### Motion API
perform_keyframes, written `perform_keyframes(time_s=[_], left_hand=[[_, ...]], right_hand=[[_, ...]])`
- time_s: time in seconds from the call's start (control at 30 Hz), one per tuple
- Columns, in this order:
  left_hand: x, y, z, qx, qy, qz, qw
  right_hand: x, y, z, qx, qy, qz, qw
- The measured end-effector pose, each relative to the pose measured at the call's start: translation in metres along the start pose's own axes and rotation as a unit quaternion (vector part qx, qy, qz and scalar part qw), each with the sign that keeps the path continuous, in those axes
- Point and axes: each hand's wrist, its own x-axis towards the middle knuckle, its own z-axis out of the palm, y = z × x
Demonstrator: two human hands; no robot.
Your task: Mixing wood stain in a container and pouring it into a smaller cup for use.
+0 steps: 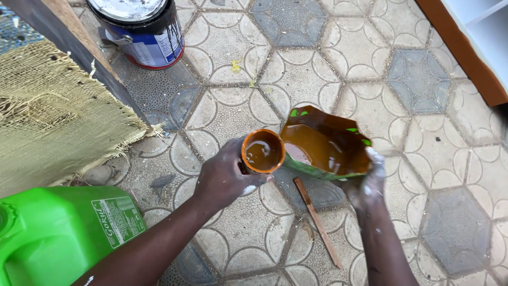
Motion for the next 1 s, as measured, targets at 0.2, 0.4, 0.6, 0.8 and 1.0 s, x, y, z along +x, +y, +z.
perform_keyframes(time_s=[0.2, 0.4, 0.6, 0.8, 1.0], left_hand=[[0.005, -0.015, 0.002, 0.042, -0.011, -0.055, 0.998], [0.001, -0.005, -0.005, 0.074, -0.041, -0.062, 0.995], [0.018, -0.035, -0.012, 0.131, 0.008, 0.033, 0.991], [0.032, -0.016, -0.026, 0.186, 0.059, 0.093, 0.976], [0.006, 0.034, -0.045, 0.183, 0.082, 0.056, 0.978]], right_hand=[[0.080, 0.055, -0.037, -0.066, -0.004, 0.049, 0.997], [0.002, 0.025, -0.027, -0.414, 0.101, -0.043, 0.904], [-0.046, 0.096, -0.146, -0.811, -0.021, 0.062, 0.581], [-0.058, 0.103, -0.163, -0.796, -0.017, 0.027, 0.604], [-0.078, 0.010, -0.112, -0.642, -0.078, 0.104, 0.756]])
